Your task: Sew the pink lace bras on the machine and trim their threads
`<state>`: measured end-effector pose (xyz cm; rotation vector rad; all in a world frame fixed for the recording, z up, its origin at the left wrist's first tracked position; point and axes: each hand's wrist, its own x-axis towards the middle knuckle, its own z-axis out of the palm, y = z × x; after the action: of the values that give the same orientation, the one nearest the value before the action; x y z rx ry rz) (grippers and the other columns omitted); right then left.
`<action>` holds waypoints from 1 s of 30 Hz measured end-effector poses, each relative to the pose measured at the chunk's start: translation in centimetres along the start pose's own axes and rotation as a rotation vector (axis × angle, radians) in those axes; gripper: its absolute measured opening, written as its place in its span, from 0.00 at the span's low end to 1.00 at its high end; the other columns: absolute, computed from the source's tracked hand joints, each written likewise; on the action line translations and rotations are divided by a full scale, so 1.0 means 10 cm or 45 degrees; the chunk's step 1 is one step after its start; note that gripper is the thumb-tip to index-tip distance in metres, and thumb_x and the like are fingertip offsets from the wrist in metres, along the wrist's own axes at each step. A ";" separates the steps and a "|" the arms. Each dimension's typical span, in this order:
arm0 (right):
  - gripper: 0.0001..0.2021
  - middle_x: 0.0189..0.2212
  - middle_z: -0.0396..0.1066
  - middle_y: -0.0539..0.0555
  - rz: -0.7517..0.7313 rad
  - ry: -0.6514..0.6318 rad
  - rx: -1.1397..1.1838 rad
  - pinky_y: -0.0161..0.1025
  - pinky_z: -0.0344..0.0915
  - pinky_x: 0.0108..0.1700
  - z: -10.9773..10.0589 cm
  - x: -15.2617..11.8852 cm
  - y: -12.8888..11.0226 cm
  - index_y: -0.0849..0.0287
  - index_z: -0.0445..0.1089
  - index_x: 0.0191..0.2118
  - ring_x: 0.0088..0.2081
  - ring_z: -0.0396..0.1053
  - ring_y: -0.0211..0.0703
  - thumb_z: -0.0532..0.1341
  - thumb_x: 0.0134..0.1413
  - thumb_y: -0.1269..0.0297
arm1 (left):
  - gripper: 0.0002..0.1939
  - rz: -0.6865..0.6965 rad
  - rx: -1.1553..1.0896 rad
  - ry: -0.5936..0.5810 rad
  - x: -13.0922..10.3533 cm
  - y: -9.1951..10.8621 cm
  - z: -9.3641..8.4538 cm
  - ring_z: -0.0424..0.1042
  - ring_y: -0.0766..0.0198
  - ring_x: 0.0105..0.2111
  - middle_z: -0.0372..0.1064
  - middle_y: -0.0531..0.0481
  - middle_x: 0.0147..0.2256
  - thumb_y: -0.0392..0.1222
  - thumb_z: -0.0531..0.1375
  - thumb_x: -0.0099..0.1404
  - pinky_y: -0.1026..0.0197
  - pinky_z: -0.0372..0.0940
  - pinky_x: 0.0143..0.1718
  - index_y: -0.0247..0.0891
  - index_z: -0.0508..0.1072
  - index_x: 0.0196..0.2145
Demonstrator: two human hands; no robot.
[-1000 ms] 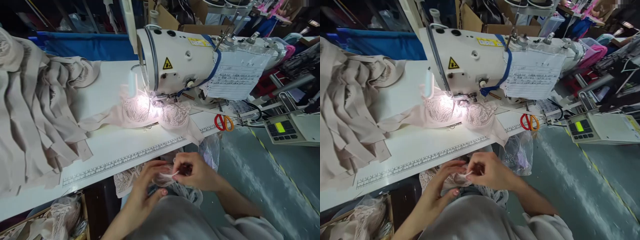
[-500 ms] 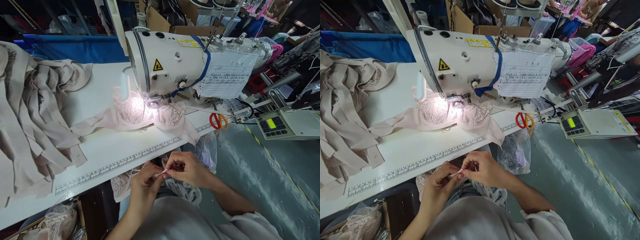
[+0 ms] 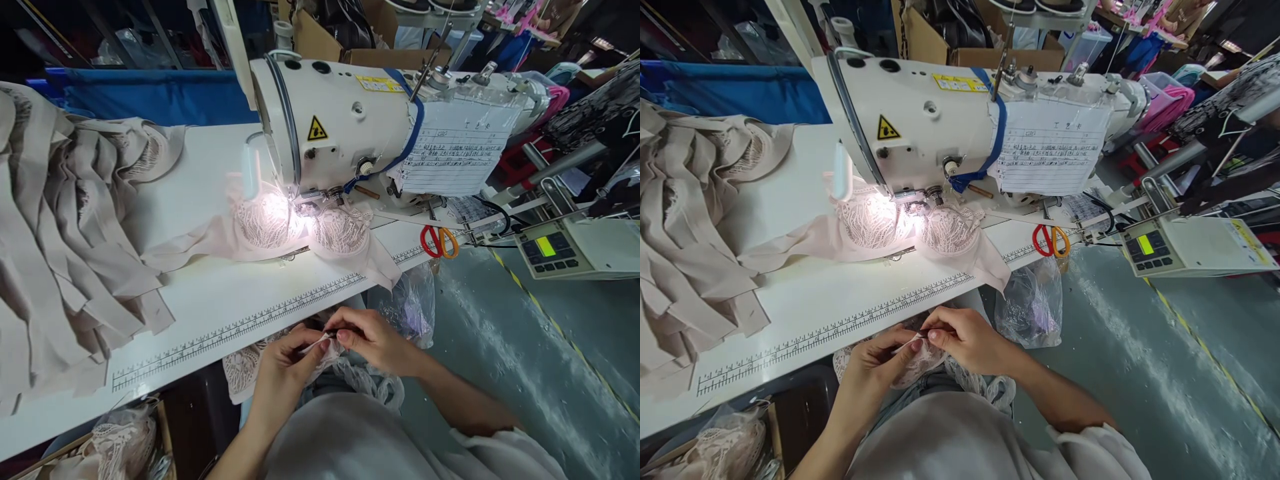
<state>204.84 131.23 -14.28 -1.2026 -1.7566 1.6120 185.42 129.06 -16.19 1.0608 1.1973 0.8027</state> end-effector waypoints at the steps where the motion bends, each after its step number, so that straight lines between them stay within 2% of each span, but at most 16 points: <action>1: 0.15 0.28 0.66 0.48 0.009 0.001 0.055 0.34 0.56 0.29 0.02 0.00 0.01 0.57 0.66 0.42 0.27 0.61 0.37 0.56 0.67 0.49 | 0.12 -0.001 0.008 0.004 0.00 0.00 0.00 0.68 0.61 0.28 0.73 0.49 0.27 0.51 0.65 0.62 0.63 0.62 0.27 0.40 0.83 0.31; 4: 0.14 0.26 0.65 0.46 0.017 0.034 0.158 0.33 0.54 0.27 0.07 0.01 0.04 0.57 0.63 0.39 0.26 0.60 0.35 0.60 0.64 0.51 | 0.11 0.037 0.017 0.014 0.00 0.01 -0.01 0.69 0.61 0.28 0.73 0.49 0.27 0.49 0.65 0.62 0.63 0.63 0.29 0.40 0.83 0.30; 11: 0.21 0.21 0.59 0.44 0.092 0.084 0.290 0.33 0.50 0.24 0.12 0.07 0.06 0.57 0.60 0.30 0.22 0.53 0.33 0.65 0.57 0.44 | 0.09 0.082 0.082 0.005 0.00 -0.02 -0.02 0.72 0.57 0.33 0.78 0.49 0.27 0.46 0.64 0.62 0.58 0.66 0.39 0.42 0.83 0.29; 16: 0.23 0.23 0.55 0.43 -0.045 0.156 0.415 0.33 0.50 0.26 0.06 0.06 0.22 0.57 0.63 0.36 0.23 0.50 0.34 0.58 0.60 0.38 | 0.09 0.007 -0.071 0.052 0.02 -0.06 -0.05 0.71 0.60 0.32 0.77 0.49 0.28 0.48 0.66 0.61 0.61 0.66 0.36 0.41 0.83 0.29; 19: 0.20 0.20 0.52 0.42 -0.056 0.050 0.064 0.34 0.47 0.26 -0.01 0.03 0.37 0.57 0.69 0.37 0.21 0.49 0.35 0.61 0.60 0.42 | 0.11 -0.077 -0.224 0.079 0.03 -0.10 -0.06 0.72 0.62 0.29 0.78 0.48 0.29 0.49 0.68 0.60 0.63 0.65 0.31 0.39 0.83 0.30; 22: 0.12 0.21 0.61 0.46 0.009 -0.066 -0.389 0.35 0.51 0.28 -0.05 0.00 0.50 0.57 0.73 0.36 0.23 0.57 0.37 0.66 0.58 0.53 | 0.13 -0.163 -0.293 0.101 0.00 -0.14 -0.07 0.71 0.63 0.26 0.77 0.49 0.26 0.51 0.68 0.59 0.64 0.65 0.27 0.38 0.82 0.32; 24: 0.12 0.24 0.65 0.49 -0.064 -0.146 -0.476 0.36 0.54 0.30 -0.07 -0.01 0.52 0.58 0.72 0.28 0.26 0.62 0.39 0.66 0.57 0.55 | 0.13 -0.170 -0.298 0.113 -0.01 -0.15 -0.09 0.73 0.62 0.27 0.77 0.48 0.27 0.52 0.68 0.60 0.64 0.66 0.28 0.37 0.81 0.32; 26: 0.20 0.27 0.65 0.52 -0.270 -0.214 -0.350 0.36 0.58 0.31 -0.07 -0.02 0.48 0.59 0.66 0.21 0.29 0.64 0.40 0.64 0.58 0.53 | 0.13 -0.063 -0.248 0.114 -0.02 -0.15 -0.12 0.77 0.57 0.37 0.80 0.45 0.37 0.52 0.67 0.62 0.61 0.71 0.38 0.39 0.82 0.36; 28: 0.25 0.27 0.63 0.53 -0.508 -0.292 -0.057 0.36 0.62 0.33 -0.05 -0.02 0.40 0.58 0.61 0.17 0.30 0.64 0.39 0.63 0.59 0.49 | 0.21 0.187 -0.223 0.036 0.00 -0.17 -0.14 0.72 0.51 0.55 0.74 0.42 0.53 0.56 0.63 0.66 0.54 0.66 0.56 0.42 0.77 0.51; 30: 0.28 0.22 0.62 0.51 -0.688 -0.482 0.272 0.36 0.65 0.34 0.00 0.01 0.30 0.57 0.58 0.16 0.27 0.63 0.38 0.66 0.57 0.46 | 0.36 0.405 -0.228 -0.192 0.05 -0.21 -0.15 0.60 0.48 0.64 0.61 0.40 0.64 0.63 0.57 0.67 0.47 0.56 0.65 0.46 0.60 0.67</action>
<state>205.70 131.10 -17.20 -0.2896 -1.8548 1.6925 184.01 129.15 -18.34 1.1556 0.8231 1.0357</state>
